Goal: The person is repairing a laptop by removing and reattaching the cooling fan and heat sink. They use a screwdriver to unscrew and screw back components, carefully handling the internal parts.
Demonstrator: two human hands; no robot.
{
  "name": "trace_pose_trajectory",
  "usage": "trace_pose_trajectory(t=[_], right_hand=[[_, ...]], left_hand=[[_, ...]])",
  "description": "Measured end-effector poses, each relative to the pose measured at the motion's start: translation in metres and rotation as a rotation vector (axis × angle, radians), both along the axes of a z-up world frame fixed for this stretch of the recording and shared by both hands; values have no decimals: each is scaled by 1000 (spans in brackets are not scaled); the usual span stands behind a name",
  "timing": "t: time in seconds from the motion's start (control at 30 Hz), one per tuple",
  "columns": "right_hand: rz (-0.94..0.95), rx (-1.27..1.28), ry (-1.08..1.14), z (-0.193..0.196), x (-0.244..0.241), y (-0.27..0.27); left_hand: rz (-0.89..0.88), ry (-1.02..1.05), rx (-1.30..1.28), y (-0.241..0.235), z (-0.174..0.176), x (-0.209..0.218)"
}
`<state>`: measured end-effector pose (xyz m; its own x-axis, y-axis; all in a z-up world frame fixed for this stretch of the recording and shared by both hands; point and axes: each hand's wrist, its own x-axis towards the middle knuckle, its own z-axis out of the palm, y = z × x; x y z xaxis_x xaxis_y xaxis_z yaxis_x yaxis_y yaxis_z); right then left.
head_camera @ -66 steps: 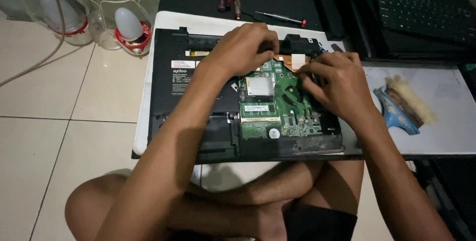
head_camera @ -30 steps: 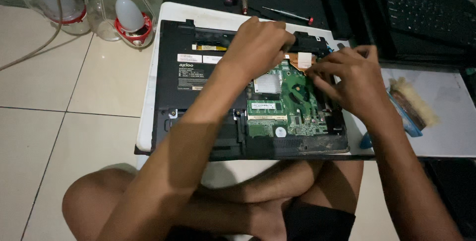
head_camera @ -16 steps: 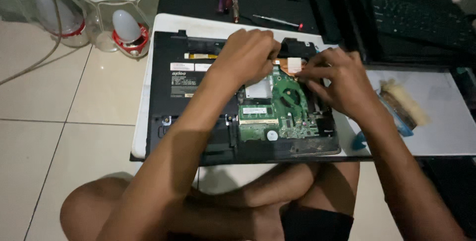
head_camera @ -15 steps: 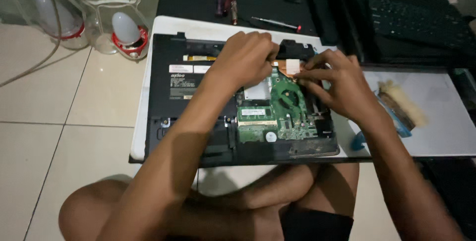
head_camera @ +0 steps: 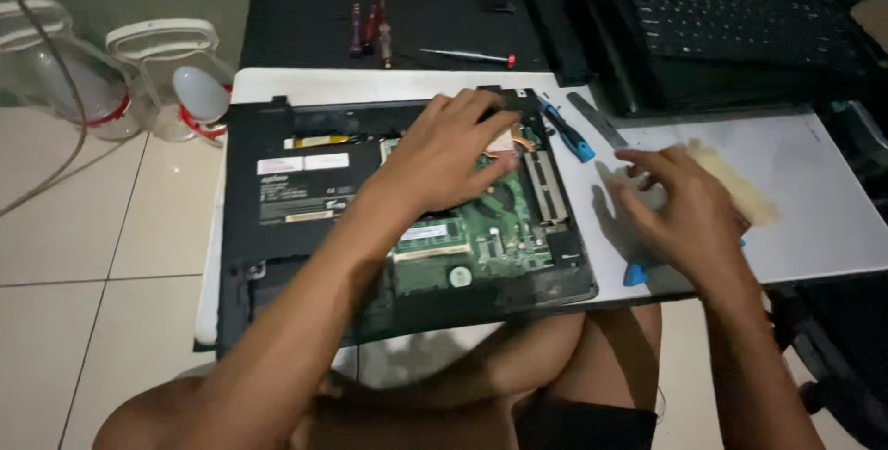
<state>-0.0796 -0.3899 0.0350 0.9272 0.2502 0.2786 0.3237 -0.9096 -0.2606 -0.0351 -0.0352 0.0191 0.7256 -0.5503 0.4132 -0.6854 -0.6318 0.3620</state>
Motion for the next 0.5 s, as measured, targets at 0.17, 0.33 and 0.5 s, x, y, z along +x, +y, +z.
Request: trace_pose_trajectory(t=[0.17, 0.33, 0.5], right_hand=[[48, 119, 26, -7, 38, 29], [-11, -51, 102, 3, 59, 49], [-128, 50, -56, -3, 59, 43]], left_hand=[[6, 54, 0, 0, 8, -8], [49, 86, -8, 1, 0, 3], [260, -91, 48, 11, 9, 4]])
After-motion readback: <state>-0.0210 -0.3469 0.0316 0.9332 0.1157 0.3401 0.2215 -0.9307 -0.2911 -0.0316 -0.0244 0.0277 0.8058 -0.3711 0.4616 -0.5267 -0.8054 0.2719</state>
